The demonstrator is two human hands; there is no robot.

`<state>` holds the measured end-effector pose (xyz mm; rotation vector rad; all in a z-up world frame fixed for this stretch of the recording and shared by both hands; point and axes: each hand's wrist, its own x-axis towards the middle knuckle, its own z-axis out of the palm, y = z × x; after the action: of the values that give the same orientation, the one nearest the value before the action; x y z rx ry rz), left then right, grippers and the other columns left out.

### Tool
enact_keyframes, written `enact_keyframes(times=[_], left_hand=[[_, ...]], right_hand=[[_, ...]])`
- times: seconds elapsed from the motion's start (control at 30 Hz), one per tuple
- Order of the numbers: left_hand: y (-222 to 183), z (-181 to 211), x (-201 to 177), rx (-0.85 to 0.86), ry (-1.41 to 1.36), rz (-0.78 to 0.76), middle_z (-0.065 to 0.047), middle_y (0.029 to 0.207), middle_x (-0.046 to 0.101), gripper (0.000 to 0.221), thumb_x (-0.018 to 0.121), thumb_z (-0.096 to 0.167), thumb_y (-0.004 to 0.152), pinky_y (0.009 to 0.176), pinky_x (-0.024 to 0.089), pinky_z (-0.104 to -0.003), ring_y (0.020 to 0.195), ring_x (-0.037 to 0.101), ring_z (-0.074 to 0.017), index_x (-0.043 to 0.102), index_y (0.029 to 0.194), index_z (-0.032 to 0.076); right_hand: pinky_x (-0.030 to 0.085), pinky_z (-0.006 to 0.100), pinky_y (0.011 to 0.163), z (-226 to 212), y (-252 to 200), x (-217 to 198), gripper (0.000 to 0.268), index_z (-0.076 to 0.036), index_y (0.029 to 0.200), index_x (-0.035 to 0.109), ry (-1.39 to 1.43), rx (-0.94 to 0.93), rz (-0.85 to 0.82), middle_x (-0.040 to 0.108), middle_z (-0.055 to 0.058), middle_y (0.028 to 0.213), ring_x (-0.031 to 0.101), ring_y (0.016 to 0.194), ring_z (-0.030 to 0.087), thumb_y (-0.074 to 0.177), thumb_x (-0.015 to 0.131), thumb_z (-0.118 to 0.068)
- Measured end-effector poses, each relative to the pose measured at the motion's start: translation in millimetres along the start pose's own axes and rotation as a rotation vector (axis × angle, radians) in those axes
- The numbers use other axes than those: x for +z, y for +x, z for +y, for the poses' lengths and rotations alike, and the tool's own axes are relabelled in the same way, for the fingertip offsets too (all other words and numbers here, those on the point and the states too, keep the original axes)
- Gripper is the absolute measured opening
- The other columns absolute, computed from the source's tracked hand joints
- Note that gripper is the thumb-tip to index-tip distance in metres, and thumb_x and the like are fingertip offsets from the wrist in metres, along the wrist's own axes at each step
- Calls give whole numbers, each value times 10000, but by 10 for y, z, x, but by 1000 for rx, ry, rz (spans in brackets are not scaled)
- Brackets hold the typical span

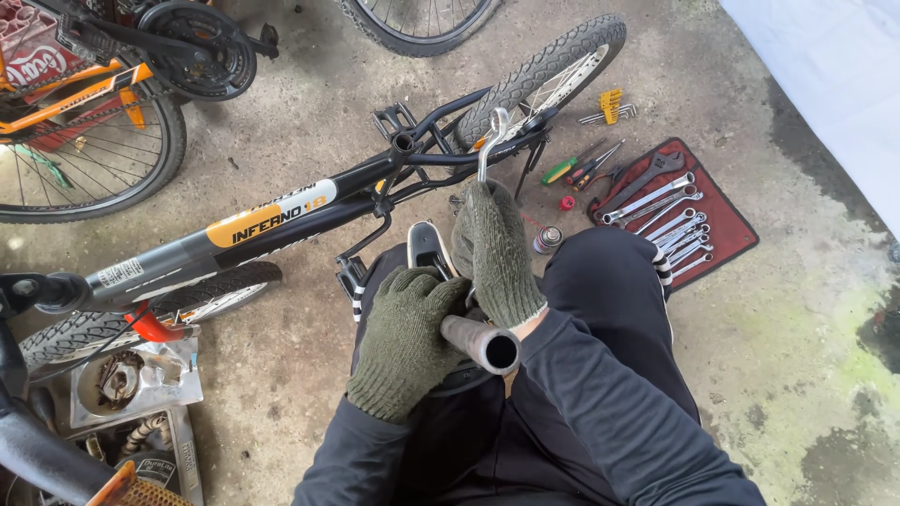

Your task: Tightening a bolt on a bicycle seat post using a combination wrench

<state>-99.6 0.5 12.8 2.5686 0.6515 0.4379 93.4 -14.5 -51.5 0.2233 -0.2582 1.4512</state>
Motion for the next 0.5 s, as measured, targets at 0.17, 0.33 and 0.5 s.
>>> enact_keyframes(times=[0.17, 0.33, 0.5], left_hand=[[247, 349, -624, 83, -59, -54, -57, 921, 698, 485, 823, 368, 695, 948, 459, -466, 937, 652, -291, 739, 1096, 108], [221, 288, -534, 119, -30, -57, -54, 929, 666, 491, 818, 351, 683, 956, 463, -470, 976, 645, -289, 717, 1110, 131], [207, 235, -540, 76, -102, -105, -60, 979, 692, 569, 850, 397, 663, 930, 482, -472, 1035, 638, -307, 724, 1143, 119]], right_hand=[[531, 577, 451, -224, 129, 226, 471, -138, 1300, 624, -428, -126, 463, 646, 202, 887, 656, 701, 487, 978, 589, -481], [439, 439, 368, -642, 519, 172, 397, -204, 1254, 653, -560, -83, 434, 558, 109, 765, 562, 591, 351, 962, 588, -466], [128, 259, 346, -51, 687, 1301, 389, -199, 769, 481, -726, -357, 897, 340, -66, 469, 222, 361, 63, 879, 588, -556]])
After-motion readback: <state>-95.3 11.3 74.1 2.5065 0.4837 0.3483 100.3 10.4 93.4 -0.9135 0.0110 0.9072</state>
